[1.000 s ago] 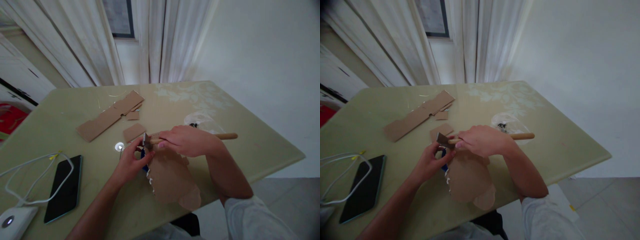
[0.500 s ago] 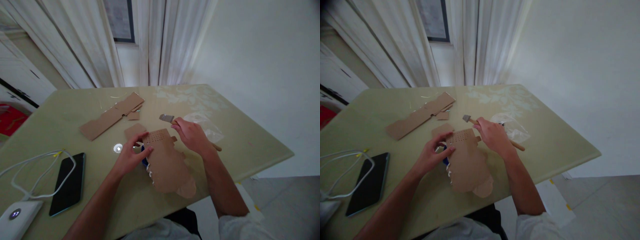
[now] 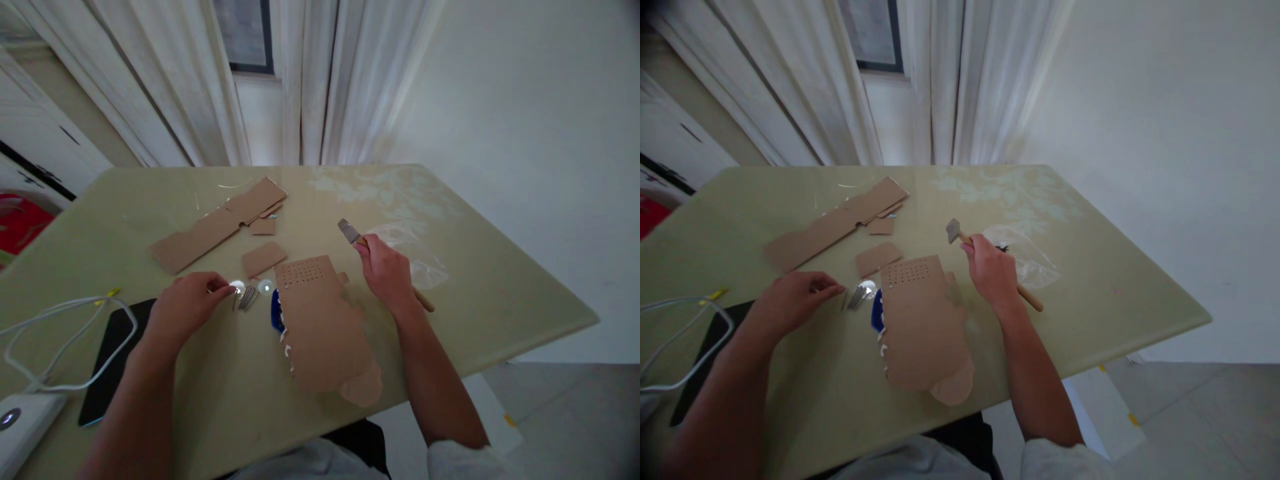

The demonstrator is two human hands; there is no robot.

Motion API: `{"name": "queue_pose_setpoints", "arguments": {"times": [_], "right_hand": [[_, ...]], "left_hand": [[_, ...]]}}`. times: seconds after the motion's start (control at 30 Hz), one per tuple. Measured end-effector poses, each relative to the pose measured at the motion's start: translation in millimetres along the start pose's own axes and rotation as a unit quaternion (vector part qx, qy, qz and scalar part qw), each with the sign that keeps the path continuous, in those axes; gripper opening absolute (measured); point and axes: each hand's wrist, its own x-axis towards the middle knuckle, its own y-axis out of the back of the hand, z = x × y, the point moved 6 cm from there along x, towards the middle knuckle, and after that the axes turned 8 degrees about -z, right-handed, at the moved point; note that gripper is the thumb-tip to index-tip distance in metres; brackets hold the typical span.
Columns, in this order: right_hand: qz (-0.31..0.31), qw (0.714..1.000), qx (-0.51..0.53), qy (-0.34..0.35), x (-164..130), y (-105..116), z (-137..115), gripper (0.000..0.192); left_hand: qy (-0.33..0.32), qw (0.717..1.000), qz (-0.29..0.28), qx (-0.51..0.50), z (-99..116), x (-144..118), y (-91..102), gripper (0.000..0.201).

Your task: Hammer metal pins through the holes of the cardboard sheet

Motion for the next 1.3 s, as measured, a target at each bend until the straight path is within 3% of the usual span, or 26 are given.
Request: {"name": "queue_pose_setpoints", "arguments": {"times": [0.07, 0.2, 0.37, 0.93, 1.13, 1.3], "right_hand": [[-0.004, 1.0, 0.005, 0.006, -1.0, -0.5, -1.8, 0.048], [-0.006, 1.0, 0.016, 0.016, -3.1, -0.1, -7.3, 0.047], [-0.025, 0.999, 0.026, 0.027, -3.5, -0.7, -13.7, 0.046], [-0.051, 0.998, 0.029, 0.017, -2.2, -6.1, -14.8, 0.045], [-0.054, 0.998, 0.029, 0.019, -2.0, -8.7, -16.2, 0.043], [-0.046, 0.998, 0.027, 0.018, -1.9, -9.0, -16.0, 0.045]], "left_hand": [[0.013, 0.999, -0.038, 0.011, -9.2, 5.5, -8.6, 0.043], [0.002, 0.998, -0.061, 0.012, -12.4, 11.7, -15.8, 0.042], [-0.032, 0.999, -0.037, 0.002, -5.8, 10.7, -14.2, 0.045], [-0.059, 0.996, -0.061, -0.033, 3.0, 11.3, -22.8, 0.037], [-0.044, 0.998, -0.048, 0.017, 10.8, 4.6, -19.3, 0.034], [-0.09, 0.993, -0.064, 0.035, 27.8, -3.3, -22.5, 0.031]]}}
